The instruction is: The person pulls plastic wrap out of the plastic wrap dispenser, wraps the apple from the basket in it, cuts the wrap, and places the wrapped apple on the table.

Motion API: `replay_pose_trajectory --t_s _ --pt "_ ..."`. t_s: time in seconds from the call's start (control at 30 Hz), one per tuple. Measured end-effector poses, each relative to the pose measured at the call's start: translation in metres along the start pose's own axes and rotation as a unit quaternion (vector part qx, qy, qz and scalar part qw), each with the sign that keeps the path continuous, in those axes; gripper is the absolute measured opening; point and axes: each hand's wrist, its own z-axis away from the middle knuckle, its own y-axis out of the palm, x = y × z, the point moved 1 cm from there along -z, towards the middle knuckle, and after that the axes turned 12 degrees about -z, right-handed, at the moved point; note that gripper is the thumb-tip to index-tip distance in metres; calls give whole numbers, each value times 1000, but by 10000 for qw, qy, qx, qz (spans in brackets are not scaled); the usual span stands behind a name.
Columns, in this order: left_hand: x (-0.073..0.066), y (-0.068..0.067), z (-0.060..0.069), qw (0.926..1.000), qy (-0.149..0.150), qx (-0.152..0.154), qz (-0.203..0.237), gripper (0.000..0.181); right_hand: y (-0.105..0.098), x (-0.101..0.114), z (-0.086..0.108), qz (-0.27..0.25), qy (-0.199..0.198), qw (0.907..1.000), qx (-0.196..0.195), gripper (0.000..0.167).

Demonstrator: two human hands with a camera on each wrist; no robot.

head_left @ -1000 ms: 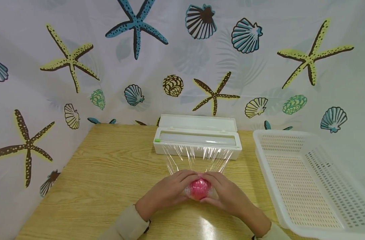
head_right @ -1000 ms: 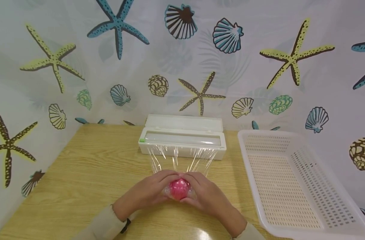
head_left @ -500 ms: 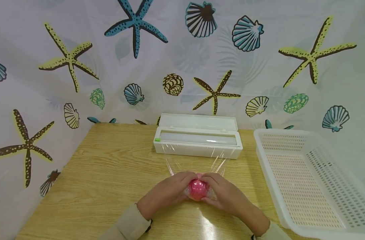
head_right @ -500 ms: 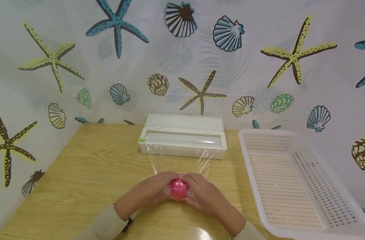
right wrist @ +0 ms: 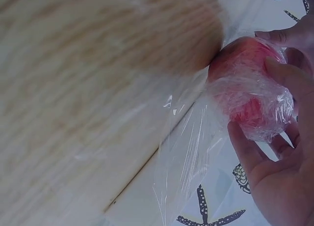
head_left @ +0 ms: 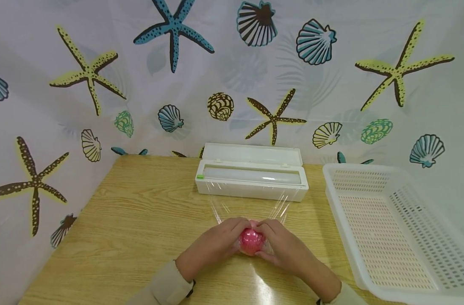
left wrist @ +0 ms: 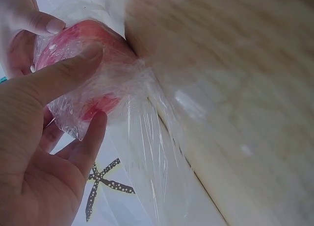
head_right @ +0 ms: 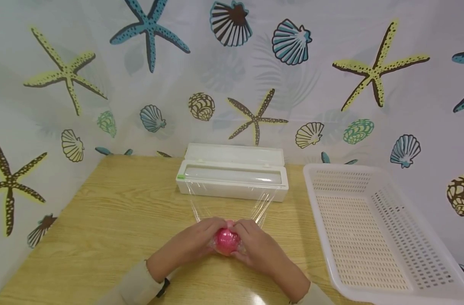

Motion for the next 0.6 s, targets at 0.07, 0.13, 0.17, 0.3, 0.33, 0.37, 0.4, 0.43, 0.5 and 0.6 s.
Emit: replay_pose_trajectory --t_s 0.07,0.13,0.17,0.3,0.33,0.37,0.4,0.43,0.5,0.6 --pt "0 0 0 10000 -17 27 -41 57 0 0 0 25 72 10000 -8 57" --pt "0 -1 0 9999 -5 92 -133 58 0 1 0 57 122 9999 -6 56" --pt "1 -2 0 9997 16 145 -200 58 0 2 -1 84 162 9998 15 56" --pt "3 -6 -1 9984 165 330 -430 55 0 3 -3 215 293 9993 118 56" --pt "4 -7 -1 9982 206 354 -437 54 0 4 -3 252 318 9991 154 56" --pt "4 -8 -1 9982 236 356 -416 54 0 4 -3 282 344 9989 179 56" --pt "5 -9 -1 9983 263 351 -390 54 -1 4 -3 306 363 9987 197 55" --pt "5 -9 -1 9985 276 344 -334 54 -1 5 -4 308 376 9986 211 55" --pt "6 -9 0 9988 299 328 -184 54 -1 6 -3 265 393 9986 224 55" --pt "6 -9 1 9992 303 268 53 52 -2 8 -2 124 457 9986 227 52"
